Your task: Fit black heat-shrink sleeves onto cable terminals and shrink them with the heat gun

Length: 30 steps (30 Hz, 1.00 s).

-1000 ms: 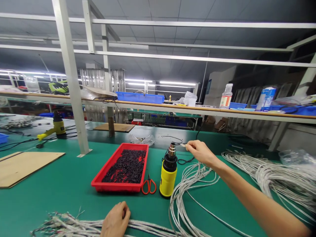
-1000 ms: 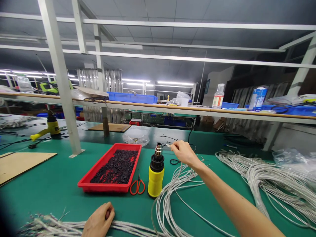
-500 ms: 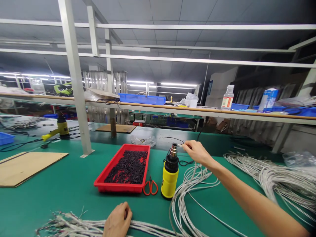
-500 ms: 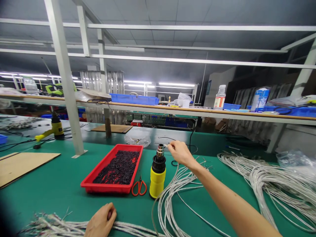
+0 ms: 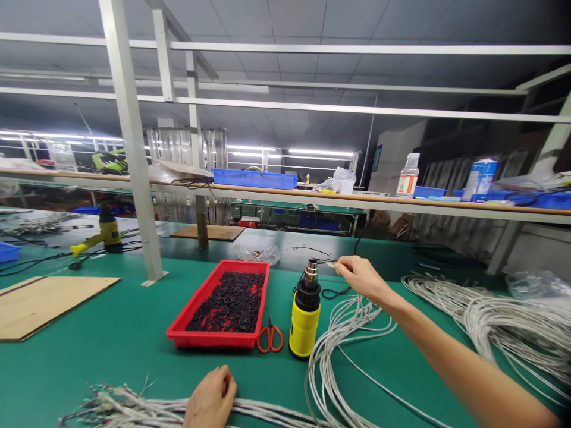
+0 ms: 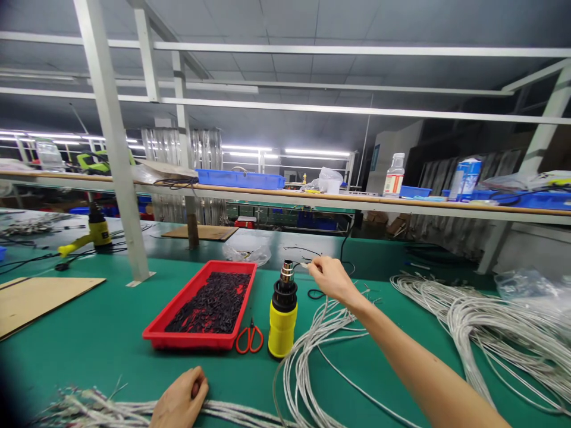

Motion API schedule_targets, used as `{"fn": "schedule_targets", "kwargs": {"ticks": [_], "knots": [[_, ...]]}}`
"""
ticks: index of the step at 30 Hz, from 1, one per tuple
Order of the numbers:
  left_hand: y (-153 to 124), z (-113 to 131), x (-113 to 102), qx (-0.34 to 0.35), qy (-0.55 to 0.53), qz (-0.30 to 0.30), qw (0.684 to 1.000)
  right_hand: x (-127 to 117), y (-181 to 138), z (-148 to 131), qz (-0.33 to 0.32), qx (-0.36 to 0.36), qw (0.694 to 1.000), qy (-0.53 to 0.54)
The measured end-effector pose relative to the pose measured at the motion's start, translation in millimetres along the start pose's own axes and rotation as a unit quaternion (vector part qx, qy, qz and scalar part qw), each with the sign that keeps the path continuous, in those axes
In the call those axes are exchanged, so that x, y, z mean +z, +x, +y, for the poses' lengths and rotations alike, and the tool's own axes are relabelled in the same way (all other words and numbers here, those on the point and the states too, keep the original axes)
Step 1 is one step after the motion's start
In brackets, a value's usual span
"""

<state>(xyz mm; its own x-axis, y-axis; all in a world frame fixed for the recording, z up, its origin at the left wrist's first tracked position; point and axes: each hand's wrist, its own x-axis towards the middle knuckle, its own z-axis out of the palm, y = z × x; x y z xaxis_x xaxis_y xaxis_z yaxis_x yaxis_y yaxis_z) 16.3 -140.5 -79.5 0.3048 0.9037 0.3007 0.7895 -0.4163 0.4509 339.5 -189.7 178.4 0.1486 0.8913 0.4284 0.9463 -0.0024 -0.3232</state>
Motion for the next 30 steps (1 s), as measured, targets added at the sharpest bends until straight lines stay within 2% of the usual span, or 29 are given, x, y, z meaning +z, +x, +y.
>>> {"fn": "schedule_targets", "kwargs": {"ticks": [6, 10, 13, 21, 30], "knots": [[0, 1, 1, -0.006, 0.001, -0.006, 1.0, -12, -13, 13, 0.019, 0.026, 0.999, 0.035], [0, 1, 1, -0.006, 0.006, -0.008, 1.0, -13, -20, 15, 0.019, 0.054, 0.989, 0.137], [0, 1, 1, -0.003, 0.011, -0.003, 1.0, -8, -21, 12, 0.045, 0.05, 0.983, 0.173], [0, -1, 3, -0.009, 0.016, -0.012, 1.0, 9, -14, 6, 0.167, -0.037, 0.985, 0.037], [-2, -1, 3, -0.012, 0.014, -0.016, 1.0, 16, -7, -2, 0.171, -0.121, 0.971, -0.112]]}}
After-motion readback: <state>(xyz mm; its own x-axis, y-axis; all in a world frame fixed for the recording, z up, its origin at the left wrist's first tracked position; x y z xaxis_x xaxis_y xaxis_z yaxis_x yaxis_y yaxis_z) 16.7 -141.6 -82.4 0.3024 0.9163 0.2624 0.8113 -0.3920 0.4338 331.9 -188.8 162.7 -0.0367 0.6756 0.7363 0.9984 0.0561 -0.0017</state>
